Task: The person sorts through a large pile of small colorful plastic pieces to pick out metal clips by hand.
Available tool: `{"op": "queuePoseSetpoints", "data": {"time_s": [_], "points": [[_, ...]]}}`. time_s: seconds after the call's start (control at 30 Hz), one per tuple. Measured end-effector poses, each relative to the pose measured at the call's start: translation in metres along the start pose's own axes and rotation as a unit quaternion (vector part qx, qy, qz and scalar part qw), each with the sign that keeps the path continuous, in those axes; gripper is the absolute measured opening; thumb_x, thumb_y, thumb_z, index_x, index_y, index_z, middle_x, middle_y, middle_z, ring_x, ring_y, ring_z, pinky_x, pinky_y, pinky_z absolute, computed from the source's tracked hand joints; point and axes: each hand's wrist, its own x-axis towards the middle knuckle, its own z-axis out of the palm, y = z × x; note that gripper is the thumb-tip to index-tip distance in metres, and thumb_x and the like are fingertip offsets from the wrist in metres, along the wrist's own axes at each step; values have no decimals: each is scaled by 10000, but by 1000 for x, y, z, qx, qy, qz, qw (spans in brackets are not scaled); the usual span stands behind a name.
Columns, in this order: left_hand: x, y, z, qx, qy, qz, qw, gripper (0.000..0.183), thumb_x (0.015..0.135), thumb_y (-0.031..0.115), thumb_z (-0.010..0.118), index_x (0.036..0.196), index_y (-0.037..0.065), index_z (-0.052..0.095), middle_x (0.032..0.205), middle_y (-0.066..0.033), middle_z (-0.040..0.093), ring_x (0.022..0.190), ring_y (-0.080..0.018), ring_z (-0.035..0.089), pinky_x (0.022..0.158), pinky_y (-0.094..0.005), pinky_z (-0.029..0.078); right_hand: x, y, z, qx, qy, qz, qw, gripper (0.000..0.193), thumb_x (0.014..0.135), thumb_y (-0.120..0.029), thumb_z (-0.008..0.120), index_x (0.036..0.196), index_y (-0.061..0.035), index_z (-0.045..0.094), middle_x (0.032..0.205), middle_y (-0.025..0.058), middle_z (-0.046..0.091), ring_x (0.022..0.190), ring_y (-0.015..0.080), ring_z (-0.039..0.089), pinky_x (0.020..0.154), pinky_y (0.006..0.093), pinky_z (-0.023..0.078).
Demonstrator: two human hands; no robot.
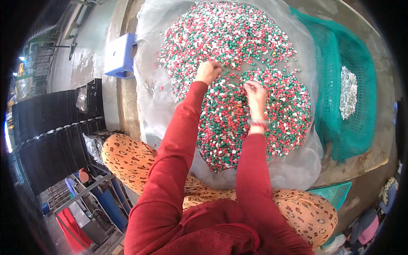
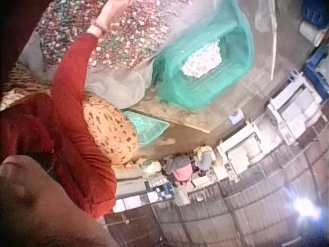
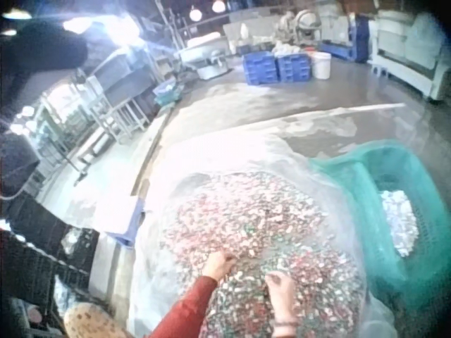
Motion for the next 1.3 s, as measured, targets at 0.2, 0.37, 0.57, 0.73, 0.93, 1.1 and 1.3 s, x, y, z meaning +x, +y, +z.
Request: {"op": "queuePoseSetpoints", "data": {"time_s": [0.2, 0.37, 0.57, 0.73, 0.93, 1.1, 1.3], "points": [[-38, 24, -49, -149, 71, -114, 980, 214, 725, 191, 641, 838, 11, 665, 640, -58, 622, 523, -99, 590, 529, -244, 481, 1, -17, 35, -318, 12, 72, 945, 123, 706, -191, 647, 806, -126, 673, 827, 136, 643, 812, 310, 613, 693, 395, 485], [-43, 6, -68, -323, -2, -123, 938, 260, 792, 199, 449, 651, 2, 545, 571, -29, 516, 469, -88, 487, 424, -219, 378, 5, 12, 38, -178, 1, 52, 983, 115, 653, -150, 701, 727, -70, 664, 736, 93, 645, 685, 200, 614, 655, 340, 480], [-46, -23, -48, -760, -62, -124, 635, 246, 803, 222, 414, 597, 127, 318, 604, 10, 322, 495, -87, 298, 420, -202, 285, -10, -4, 21, 448, -52, 135, 882, 105, 826, -59, 568, 908, 7, 556, 810, 71, 582, 693, 141, 538, 637, 229, 439], [-23, -19, -33, -810, -64, -95, 574, 130, 824, 149, 449, 749, 46, 474, 656, -18, 397, 537, -86, 375, 383, -173, 293, -11, -9, 10, 489, -45, 120, 863, 151, 877, -41, 448, 991, 31, 515, 800, 78, 567, 695, 124, 533, 589, 225, 441], [30, -73, -25, -74, 111, 94, 987, 235, 733, 326, 604, 639, 112, 632, 530, -55, 543, 558, -190, 568, 490, -362, 445, -16, -47, 13, 504, -60, 157, 847, 103, 847, -166, 524, 879, -74, 558, 665, -42, 477, 586, 56, 460, 513, 190, 375], [7, -29, 25, 325, 52, -20, 944, 119, 739, 133, 532, 715, 83, 637, 731, -119, 623, 685, -245, 631, 565, -377, 498, -15, -19, -8, 359, -21, 161, 919, 184, 817, -210, 548, 841, -36, 601, 531, -75, 325, 426, 26, 308, 356, 180, 195], [0, 4, 18, 283, 69, -66, 954, 86, 731, 118, 568, 694, 85, 639, 737, -134, 633, 716, -270, 641, 578, -367, 519, -26, -87, -16, 437, -1, 189, 880, 233, 855, -183, 495, 983, 4, 551, 536, -61, 288, 453, 48, 291, 383, 191, 228]]}}
